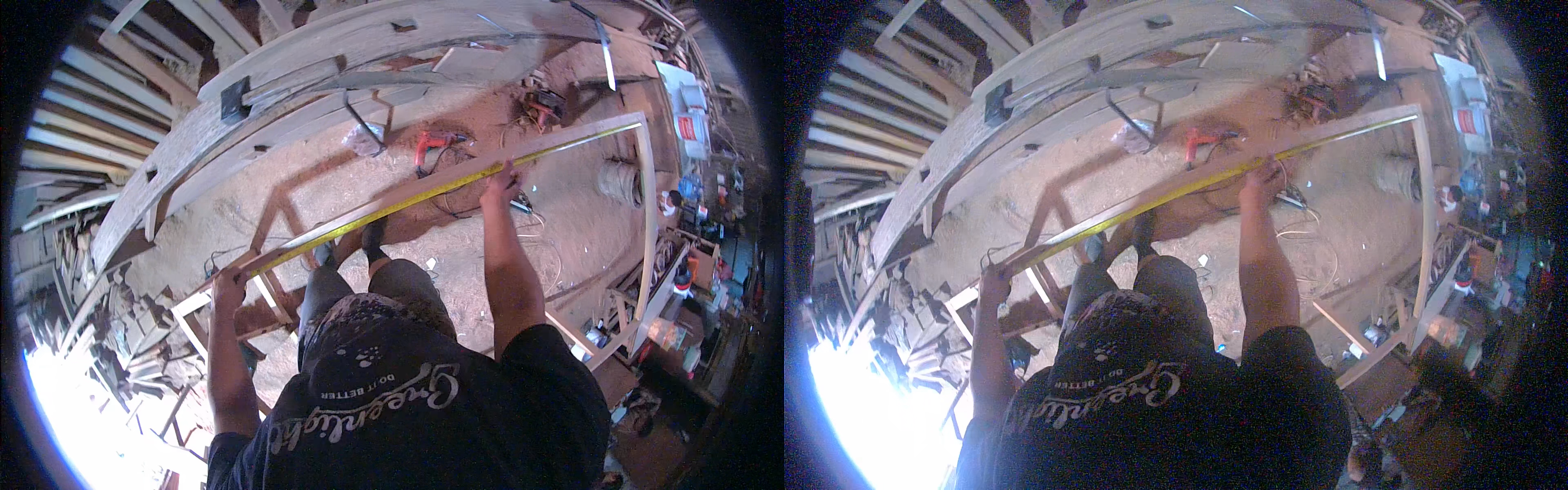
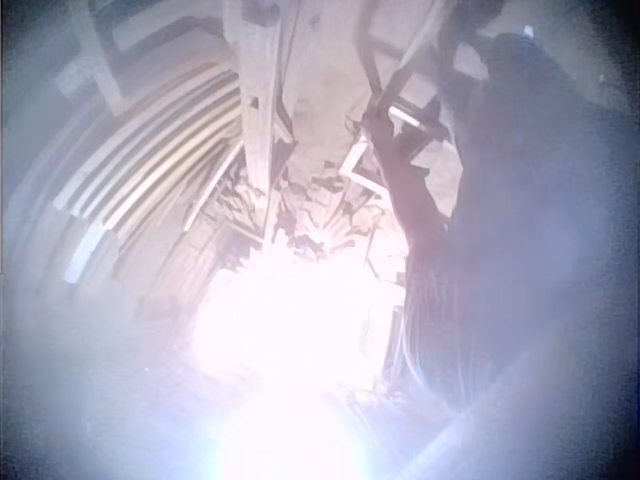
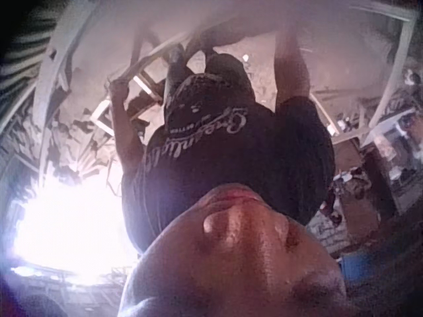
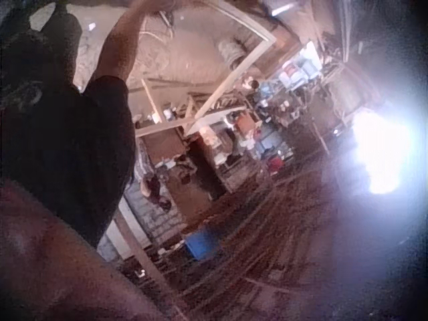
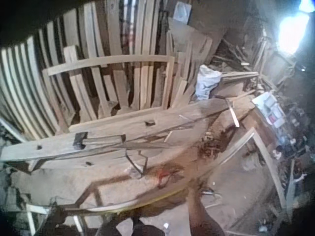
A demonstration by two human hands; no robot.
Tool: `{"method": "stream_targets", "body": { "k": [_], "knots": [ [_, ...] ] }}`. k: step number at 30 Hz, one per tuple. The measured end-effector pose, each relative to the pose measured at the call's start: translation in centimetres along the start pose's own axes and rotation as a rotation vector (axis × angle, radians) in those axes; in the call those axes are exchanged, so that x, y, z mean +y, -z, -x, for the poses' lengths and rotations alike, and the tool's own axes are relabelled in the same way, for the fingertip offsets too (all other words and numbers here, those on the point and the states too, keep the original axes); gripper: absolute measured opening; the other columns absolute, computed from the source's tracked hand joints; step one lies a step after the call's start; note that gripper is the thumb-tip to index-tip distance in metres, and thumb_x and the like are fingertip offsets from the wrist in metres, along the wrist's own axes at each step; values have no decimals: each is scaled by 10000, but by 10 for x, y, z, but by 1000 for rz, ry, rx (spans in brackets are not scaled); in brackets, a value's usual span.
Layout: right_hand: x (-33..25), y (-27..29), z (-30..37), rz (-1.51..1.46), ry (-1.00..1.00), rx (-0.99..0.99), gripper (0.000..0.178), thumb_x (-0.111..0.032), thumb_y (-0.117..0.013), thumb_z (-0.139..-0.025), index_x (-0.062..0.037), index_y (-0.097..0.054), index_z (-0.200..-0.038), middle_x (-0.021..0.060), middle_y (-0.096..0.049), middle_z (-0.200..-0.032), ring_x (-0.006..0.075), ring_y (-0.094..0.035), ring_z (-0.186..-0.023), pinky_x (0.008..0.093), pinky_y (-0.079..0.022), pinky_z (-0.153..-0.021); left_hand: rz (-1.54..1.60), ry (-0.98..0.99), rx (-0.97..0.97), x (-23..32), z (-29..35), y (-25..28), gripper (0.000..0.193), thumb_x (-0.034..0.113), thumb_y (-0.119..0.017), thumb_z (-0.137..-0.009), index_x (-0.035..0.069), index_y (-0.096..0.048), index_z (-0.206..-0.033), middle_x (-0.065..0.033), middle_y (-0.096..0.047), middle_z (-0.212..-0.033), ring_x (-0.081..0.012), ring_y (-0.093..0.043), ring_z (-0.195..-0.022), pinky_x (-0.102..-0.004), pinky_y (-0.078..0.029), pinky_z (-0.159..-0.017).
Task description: The person assembles a wooden frame by hammering nails into joints and measuring the structure with a tape measure. They repeatedly adjust the frame and verify dimensions while working in a cluttered workshop.
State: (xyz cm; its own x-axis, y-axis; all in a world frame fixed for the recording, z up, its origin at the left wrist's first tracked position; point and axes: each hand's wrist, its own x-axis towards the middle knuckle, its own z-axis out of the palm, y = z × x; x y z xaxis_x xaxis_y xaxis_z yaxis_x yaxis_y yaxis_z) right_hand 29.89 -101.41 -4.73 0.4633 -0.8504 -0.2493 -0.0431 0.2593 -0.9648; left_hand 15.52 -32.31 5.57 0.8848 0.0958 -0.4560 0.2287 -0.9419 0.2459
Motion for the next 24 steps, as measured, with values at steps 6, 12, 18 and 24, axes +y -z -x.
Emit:
{"method": "stream_targets", "body": {
  "k": [6, 12, 18, 24],
  "knots": [
    [92, 15, 179, 166, -116, -250, 366, -460, -681, -971, -194, -489, -1133, -40, -518, -880, 71, -465, -648, 251, -388, -532, -20, 33, -125, 15, -5, 16, 317, 362, -704, -916, 65, -741, -1018, -222, -705, -1009, -404, -673, -995, -500, -520, -875],
    [48, -27, 291, 102, -693, -264, 581, -475, -674, -966, -247, -351, -1392, 67, -472, -1416, 254, -588, -1168, 414, -499, -947, 45, 40, -112, 8, -4, 17, 307, 359, -703, -910, 74, -750, -1014, -223, -715, -929, -404, -703, -917, -494, -538, -819],
    [45, -51, 323, 18, -728, -207, 616, -501, -615, -992, -270, -314, -1477, 29, -470, -1454, 280, -527, -1284, 493, -449, -1060, 135, 22, -113, 15, 1, 34, 301, 359, -698, -898, 87, -770, -1005, -207, -730, -965, -391, -701, -966, -490, -537, -867],
    [76, -48, 304, -24, -560, -234, 758, -616, -602, -952, -111, -409, -1483, 87, -549, -1347, 253, -574, -1195, 398, -513, -1006, 186, 48, -134, 17, 4, 41, 318, 389, -666, -915, 102, -772, -1003, -199, -731, -990, -381, -700, -986, -489, -543, -879]
  ]
}}
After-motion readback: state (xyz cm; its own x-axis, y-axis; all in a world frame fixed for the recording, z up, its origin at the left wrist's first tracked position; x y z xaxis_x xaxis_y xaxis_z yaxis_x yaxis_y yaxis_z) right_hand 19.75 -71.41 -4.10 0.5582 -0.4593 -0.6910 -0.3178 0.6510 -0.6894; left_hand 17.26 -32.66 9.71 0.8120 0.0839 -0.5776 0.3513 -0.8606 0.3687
